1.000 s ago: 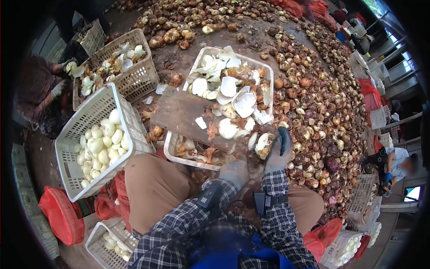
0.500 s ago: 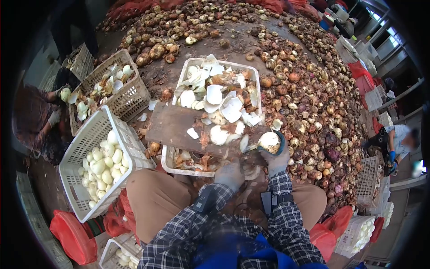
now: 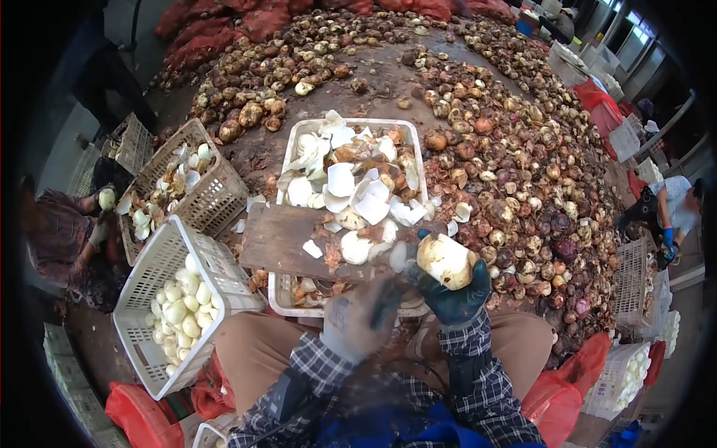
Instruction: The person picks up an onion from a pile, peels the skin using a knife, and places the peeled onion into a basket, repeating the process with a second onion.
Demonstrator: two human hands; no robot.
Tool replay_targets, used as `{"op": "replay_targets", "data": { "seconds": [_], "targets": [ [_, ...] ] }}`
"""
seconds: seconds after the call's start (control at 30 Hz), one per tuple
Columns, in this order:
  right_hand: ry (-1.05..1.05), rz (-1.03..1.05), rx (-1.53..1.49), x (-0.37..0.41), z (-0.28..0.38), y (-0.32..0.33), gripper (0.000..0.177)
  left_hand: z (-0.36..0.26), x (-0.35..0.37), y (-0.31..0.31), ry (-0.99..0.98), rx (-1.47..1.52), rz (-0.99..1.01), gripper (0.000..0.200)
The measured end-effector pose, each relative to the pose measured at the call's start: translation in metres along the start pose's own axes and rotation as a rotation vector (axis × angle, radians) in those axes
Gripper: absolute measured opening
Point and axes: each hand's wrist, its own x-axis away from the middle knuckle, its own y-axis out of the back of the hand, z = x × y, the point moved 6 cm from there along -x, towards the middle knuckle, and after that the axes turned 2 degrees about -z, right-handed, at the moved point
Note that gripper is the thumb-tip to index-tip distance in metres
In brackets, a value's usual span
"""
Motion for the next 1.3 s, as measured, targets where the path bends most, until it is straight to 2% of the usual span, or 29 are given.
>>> {"op": "replay_targets", "data": {
  "seconds": [0.07,0.17,0.2,0.3,0.5,0.6,0.7,0.8,0.9,0.93,1.0,1.03,1.07,1.1,1.17,1.2,1.3],
  "targets": [
    [-0.019,0.009,0.096,-0.001,-0.004,0.0,0.083,-0.013,0.009,0.002,-0.143,-0.115,0.01,0.039],
    [0.038,0.02,0.178,-0.003,-0.003,-0.001,0.084,-0.012,0.017,-0.003,-0.1,-0.243,0.071,0.04],
    [0.051,0.034,0.233,-0.003,-0.001,-0.004,0.085,-0.009,0.019,-0.004,-0.111,-0.2,0.026,0.04],
    [0.081,0.089,0.312,-0.003,0.002,-0.009,0.087,-0.004,0.017,0.001,0.036,-0.031,-0.011,0.04],
    [0.113,-0.003,0.304,-0.004,-0.002,-0.011,0.088,-0.005,0.018,-0.004,-0.063,-0.244,0.004,0.044],
    [0.147,-0.048,0.306,-0.004,-0.001,-0.008,0.088,0.0,0.017,-0.006,0.001,-0.303,0.006,0.042],
    [0.155,0.034,0.297,-0.004,-0.001,-0.001,0.088,0.009,0.017,-0.014,0.105,-0.398,0.002,0.036],
    [0.118,0.055,0.43,-0.005,-0.002,-0.017,0.088,0.015,0.013,-0.011,0.141,-0.242,-0.129,0.03],
    [0.183,-0.024,0.51,-0.001,-0.002,-0.008,0.087,0.062,0.012,-0.021,0.338,0.218,0.03,0.027],
    [0.098,-0.018,0.389,-0.001,-0.004,-0.005,0.088,0.064,0.008,-0.018,0.303,0.242,0.06,0.028],
    [-0.073,-0.005,0.145,-0.001,-0.008,0.001,0.09,0.064,0.007,-0.016,0.46,0.609,-0.006,0.026],
    [-0.092,-0.02,0.142,-0.001,-0.01,0.004,0.088,0.063,0.006,-0.016,0.539,0.793,-0.042,0.026],
    [-0.111,-0.036,0.141,0.0,-0.012,0.006,0.086,0.062,-0.001,-0.011,0.317,0.671,-0.168,0.027],
    [-0.132,-0.054,0.14,0.001,-0.015,0.01,0.085,0.072,-0.001,-0.023,0.38,0.905,-0.123,0.027],
    [-0.137,-0.149,0.294,-0.001,-0.022,0.029,0.081,0.089,0.0,-0.047,0.494,1.379,-0.038,0.029],
    [-0.14,-0.194,0.372,-0.002,-0.026,0.036,0.079,0.103,0.0,-0.063,0.522,1.461,0.061,0.04],
    [0.038,-0.106,1.313,-0.005,-0.023,-0.002,0.056,0.108,0.002,-0.076,0.712,1.466,-0.149,0.04]
  ]
}}
